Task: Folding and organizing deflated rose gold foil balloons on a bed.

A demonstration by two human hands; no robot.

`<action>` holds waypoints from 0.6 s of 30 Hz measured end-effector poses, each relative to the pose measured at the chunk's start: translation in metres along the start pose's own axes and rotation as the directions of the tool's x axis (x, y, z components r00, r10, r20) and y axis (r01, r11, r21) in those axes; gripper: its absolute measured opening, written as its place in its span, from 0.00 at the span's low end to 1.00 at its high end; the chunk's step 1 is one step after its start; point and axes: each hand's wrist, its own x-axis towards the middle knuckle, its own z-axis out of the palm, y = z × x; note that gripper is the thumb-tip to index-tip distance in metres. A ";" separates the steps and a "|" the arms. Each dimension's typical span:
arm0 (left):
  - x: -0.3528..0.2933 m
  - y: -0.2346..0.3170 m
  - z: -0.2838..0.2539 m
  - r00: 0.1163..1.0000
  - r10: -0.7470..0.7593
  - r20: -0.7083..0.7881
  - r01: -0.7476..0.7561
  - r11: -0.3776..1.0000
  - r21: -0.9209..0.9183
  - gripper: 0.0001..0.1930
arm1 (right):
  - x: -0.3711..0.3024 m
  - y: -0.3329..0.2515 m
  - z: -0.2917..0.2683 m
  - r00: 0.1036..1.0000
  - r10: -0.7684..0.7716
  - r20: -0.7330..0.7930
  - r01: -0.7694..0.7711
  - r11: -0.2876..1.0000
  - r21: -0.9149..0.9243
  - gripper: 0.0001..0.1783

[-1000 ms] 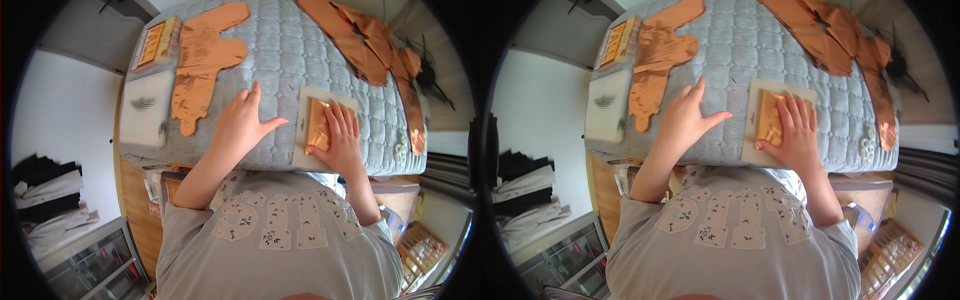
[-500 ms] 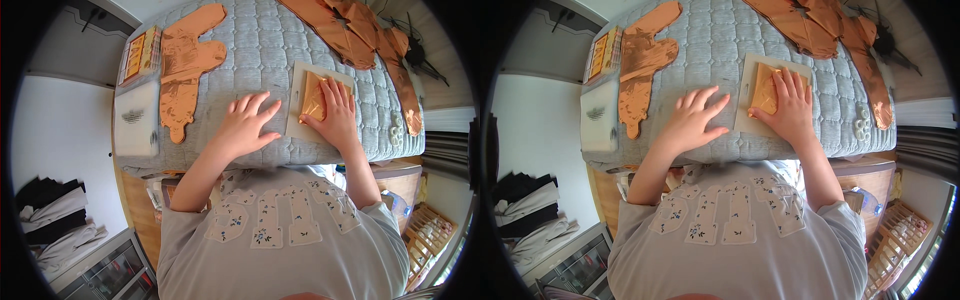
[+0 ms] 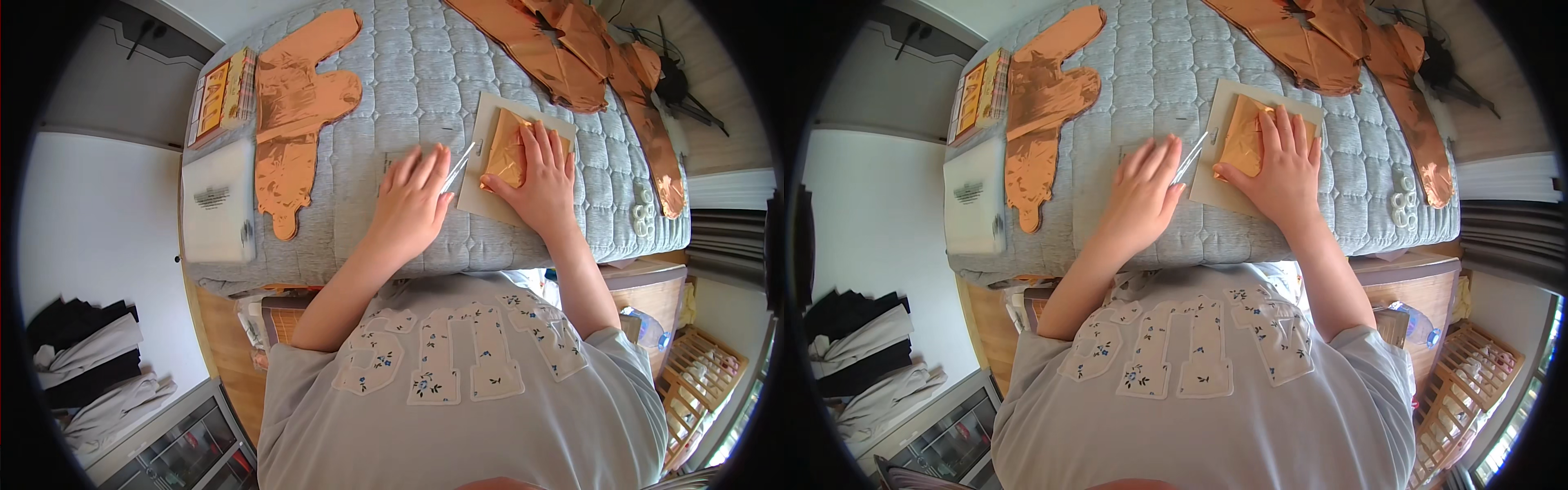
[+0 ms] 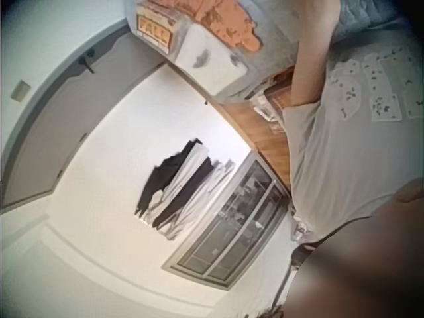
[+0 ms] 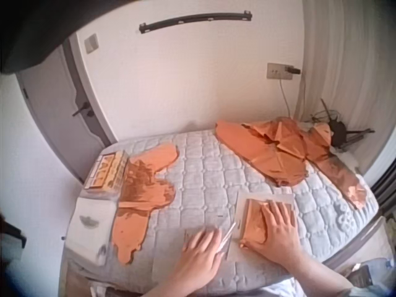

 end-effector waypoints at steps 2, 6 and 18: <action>0.002 0.003 0.003 0.999 0.035 -0.001 -0.035 0.999 -0.026 0.33 | 0.000 0.001 0.001 1.000 0.005 -0.007 -0.005 1.000 -0.008 0.61; 0.007 0.014 0.000 0.999 -0.048 0.002 0.048 0.997 -0.068 0.32 | 0.002 0.000 0.002 1.000 -0.001 -0.014 0.001 1.000 -0.018 0.61; 0.039 0.027 0.024 0.989 -0.149 -0.012 0.149 0.986 0.075 0.31 | -0.015 0.001 -0.005 0.999 -0.043 -0.008 0.043 0.999 -0.018 0.61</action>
